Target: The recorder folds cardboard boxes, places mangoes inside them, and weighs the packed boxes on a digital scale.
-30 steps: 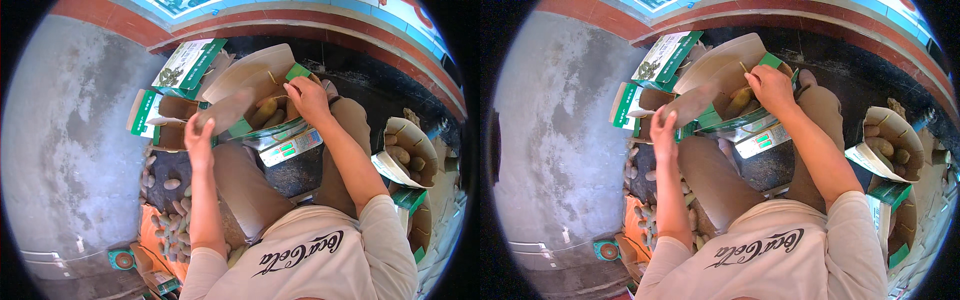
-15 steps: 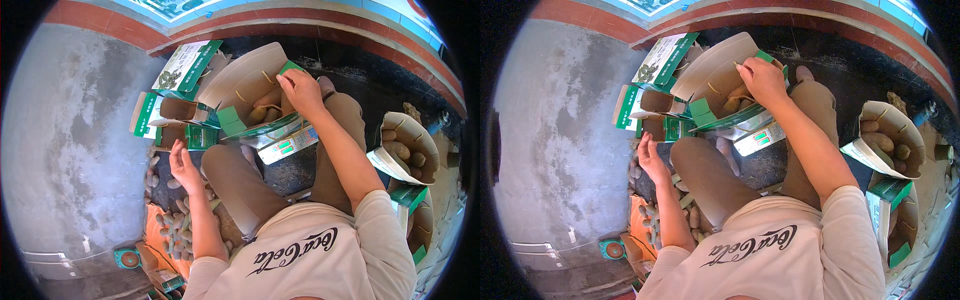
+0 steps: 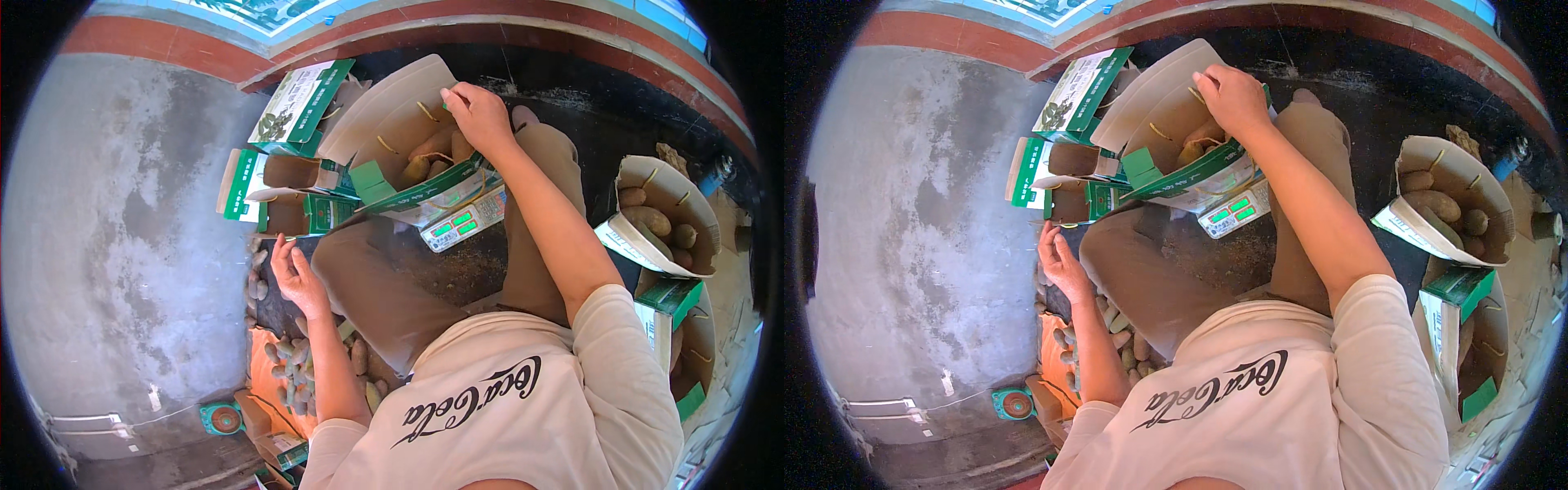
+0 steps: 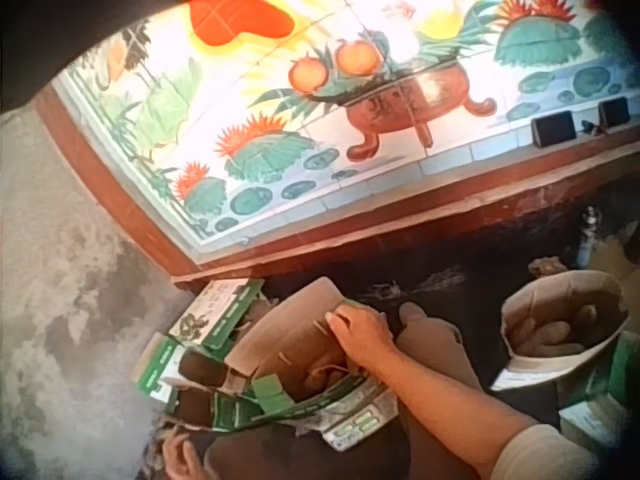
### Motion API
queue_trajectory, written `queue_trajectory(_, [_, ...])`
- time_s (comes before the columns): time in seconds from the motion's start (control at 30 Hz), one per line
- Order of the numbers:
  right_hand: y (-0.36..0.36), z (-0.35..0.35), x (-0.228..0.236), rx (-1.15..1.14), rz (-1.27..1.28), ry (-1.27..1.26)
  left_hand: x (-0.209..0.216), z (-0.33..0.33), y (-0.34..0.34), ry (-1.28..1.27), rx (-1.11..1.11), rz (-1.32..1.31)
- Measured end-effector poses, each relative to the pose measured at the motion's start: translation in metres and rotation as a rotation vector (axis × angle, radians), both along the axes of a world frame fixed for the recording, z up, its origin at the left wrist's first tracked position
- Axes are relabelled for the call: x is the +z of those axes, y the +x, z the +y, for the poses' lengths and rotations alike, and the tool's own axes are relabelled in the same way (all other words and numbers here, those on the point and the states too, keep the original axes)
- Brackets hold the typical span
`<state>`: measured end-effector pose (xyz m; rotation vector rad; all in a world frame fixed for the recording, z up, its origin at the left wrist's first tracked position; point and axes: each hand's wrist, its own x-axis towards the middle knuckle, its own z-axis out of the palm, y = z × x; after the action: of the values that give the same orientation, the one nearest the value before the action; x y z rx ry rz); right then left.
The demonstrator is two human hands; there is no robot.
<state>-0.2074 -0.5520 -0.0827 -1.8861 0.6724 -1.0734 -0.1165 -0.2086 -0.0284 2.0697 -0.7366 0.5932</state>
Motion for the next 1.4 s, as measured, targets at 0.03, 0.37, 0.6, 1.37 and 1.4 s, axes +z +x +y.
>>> queue_trajectory(0.03, [-0.001, 0.0, -0.001, 0.002, -0.009, -0.014, -0.003, -0.003, 0.001, 0.041, 0.012, -0.004])
queue_trajectory(0.37, [-0.001, 0.006, -0.002, 0.023, 0.005, -0.029, -0.054, -0.026, 0.032, 0.215, -0.021, -0.024])
queue_trajectory(0.6, [-0.01, 0.009, 0.007, 0.071, -0.011, -0.066, -0.058, -0.034, 0.032, 0.307, 0.027, -0.093])
queue_trajectory(1.37, [-0.02, -0.003, 0.027, 0.197, -0.452, 0.181, -0.066, -0.045, 0.019, 0.462, 0.055, -0.103])
queue_trajectory(1.4, [-0.019, -0.004, 0.027, 0.185, -0.458, 0.18, -0.067, -0.044, 0.019, 0.464, 0.062, -0.102])
